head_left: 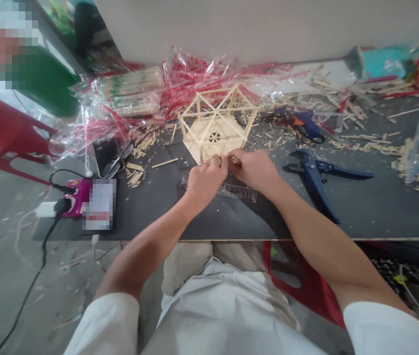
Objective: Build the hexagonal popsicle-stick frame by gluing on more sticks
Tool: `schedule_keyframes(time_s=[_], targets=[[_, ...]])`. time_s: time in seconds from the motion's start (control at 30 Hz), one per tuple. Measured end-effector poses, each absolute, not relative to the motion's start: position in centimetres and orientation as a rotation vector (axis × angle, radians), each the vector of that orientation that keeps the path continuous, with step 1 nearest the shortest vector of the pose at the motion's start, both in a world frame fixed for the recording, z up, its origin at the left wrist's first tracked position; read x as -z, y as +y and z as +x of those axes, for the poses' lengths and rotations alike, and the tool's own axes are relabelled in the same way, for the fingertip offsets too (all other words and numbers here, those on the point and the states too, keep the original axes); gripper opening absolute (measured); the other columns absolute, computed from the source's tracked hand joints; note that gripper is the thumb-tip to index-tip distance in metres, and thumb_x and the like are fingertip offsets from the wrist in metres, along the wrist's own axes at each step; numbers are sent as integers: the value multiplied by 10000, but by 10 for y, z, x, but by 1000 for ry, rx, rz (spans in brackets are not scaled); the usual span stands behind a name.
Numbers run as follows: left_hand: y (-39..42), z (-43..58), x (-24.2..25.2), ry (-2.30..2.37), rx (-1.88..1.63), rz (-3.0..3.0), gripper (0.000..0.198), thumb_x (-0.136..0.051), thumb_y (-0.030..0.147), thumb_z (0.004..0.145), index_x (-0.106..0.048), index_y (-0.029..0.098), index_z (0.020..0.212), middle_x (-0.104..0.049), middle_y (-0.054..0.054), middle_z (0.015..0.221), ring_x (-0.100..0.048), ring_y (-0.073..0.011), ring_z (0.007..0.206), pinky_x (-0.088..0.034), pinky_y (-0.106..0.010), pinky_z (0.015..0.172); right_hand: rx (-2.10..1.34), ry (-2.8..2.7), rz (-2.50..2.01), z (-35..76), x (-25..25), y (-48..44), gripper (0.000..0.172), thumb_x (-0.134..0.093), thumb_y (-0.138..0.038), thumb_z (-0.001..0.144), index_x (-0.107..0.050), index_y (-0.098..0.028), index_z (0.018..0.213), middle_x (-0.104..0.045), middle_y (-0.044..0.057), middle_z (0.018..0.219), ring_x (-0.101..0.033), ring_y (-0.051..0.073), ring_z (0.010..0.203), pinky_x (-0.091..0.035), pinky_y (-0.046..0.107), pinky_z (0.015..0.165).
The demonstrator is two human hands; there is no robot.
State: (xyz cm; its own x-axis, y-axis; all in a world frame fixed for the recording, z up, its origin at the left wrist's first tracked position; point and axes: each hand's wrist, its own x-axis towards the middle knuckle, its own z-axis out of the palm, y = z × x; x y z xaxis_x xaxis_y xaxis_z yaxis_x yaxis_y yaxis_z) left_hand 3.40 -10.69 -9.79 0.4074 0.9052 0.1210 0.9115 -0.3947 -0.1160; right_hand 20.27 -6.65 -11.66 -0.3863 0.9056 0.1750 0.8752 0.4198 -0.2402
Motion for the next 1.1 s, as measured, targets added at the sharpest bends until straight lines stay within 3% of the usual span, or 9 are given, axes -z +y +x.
schedule_keyframes(time_s=[0.23, 0.33, 0.6, 0.8, 1.03, 1.1], targets=[[-115, 36, 89, -1534, 163, -2561, 473, -351, 32, 1028, -611, 99, 1417, -666, -214, 1425, -787, -207, 871, -555, -285, 612, -176, -2461, -1600, 201, 113, -65, 328, -538, -249, 936, -757, -170, 1167, -790, 102, 810, -711, 255, 704, -388, 319, 653], [-120, 40, 85, -1461, 197, -2623, 464, -306, 60, 1052, -660, 115, 1347, -711, -182, 1366, -774, -183, 781, -525, -282, 580, -221, -2491, -1629, 202, 112, -64, 356, -548, -185, 886, -765, -193, 1168, -794, 86, 825, -700, 245, 714, -395, 317, 662], [-118, 37, 83, -1433, 129, -2660, 386, -353, -10, 991, -715, 94, 1075, -780, -109, 918, -759, -198, 758, -459, -271, 564, -306, -2324, -1581, 204, 115, -62, 271, -537, -312, 974, -771, -186, 1026, -781, 100, 857, -682, 216, 751, -411, 308, 694], [-118, 37, 90, -1349, 294, -2584, 340, -375, 26, 1025, -681, 98, 1155, -782, -111, 1031, -745, -170, 785, -472, -263, 559, -344, -2362, -1537, 206, 115, -61, 252, -562, -241, 913, -773, -200, 1044, -779, 69, 835, -680, 199, 748, -413, 293, 696], [-108, 35, 101, -1603, 341, -2496, 252, -412, 135, 1066, -664, 146, 1070, -763, -80, 871, -740, -189, 732, -430, -266, 519, -325, -2363, -1498, 208, 114, -60, 292, -550, -310, 981, -785, -198, 1112, -773, 68, 798, -689, 195, 730, -420, 296, 695], [-106, 34, 103, -1648, 400, -2464, 248, -411, 174, 1085, -658, 147, 1078, -778, -107, 990, -748, -183, 776, -435, -260, 528, -314, -2359, -1501, 208, 113, -60, 284, -559, -321, 983, -784, -199, 1106, -757, 63, 769, -677, 192, 712, -412, 297, 691]])
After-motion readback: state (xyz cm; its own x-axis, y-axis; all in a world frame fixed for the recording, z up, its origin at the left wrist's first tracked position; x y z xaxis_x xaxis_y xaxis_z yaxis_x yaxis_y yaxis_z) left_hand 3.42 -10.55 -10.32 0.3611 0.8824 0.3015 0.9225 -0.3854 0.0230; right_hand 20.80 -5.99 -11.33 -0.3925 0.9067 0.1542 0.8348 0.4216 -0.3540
